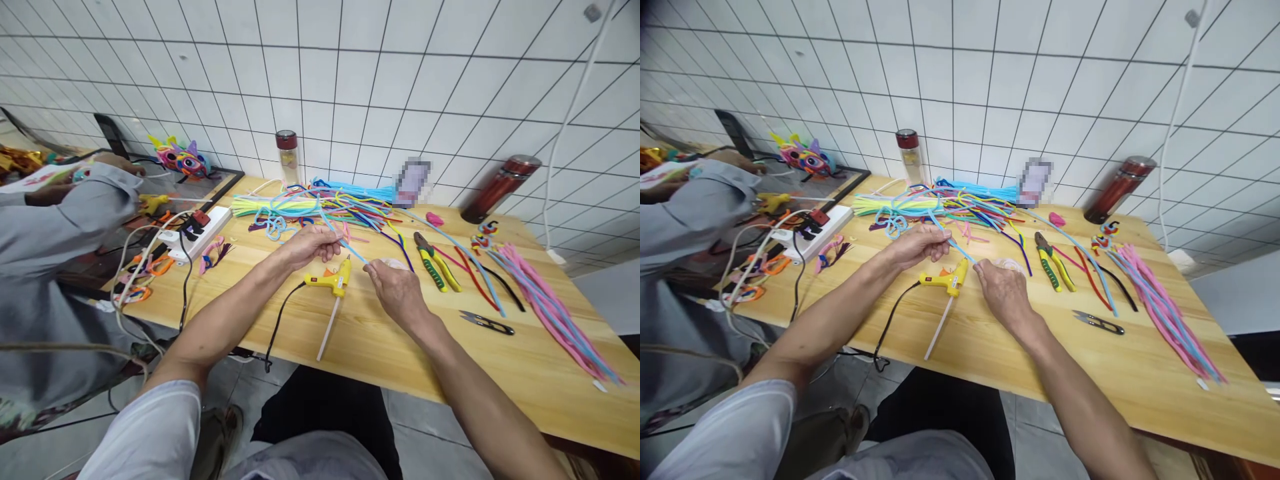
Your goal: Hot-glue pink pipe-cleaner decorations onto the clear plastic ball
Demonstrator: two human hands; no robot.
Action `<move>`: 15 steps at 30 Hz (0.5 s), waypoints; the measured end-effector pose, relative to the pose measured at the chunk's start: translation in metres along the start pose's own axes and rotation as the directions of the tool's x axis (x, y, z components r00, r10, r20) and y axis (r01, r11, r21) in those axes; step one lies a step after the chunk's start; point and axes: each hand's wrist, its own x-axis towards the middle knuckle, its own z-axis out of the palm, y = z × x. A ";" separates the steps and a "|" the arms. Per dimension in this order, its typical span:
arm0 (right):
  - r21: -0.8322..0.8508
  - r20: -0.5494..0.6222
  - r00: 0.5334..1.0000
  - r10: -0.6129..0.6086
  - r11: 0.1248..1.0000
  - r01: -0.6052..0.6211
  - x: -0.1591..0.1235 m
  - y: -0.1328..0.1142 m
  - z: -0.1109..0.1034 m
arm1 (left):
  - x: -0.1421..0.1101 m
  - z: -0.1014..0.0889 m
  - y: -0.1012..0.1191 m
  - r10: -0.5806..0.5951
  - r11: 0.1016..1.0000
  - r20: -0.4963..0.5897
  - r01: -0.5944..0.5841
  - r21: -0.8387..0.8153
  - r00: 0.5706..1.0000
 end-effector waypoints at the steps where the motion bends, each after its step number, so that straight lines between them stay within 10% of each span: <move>1: -0.008 0.003 1.000 0.004 1.000 -0.004 0.001 0.000 -0.001 | 0.000 -0.002 0.002 0.017 1.000 -0.015 -0.017 0.002 1.000; 15: 0.219 0.110 0.992 -0.056 0.975 0.031 0.010 -0.017 -0.028 | -0.007 0.019 -0.007 0.199 0.978 0.065 -0.193 -0.079 0.978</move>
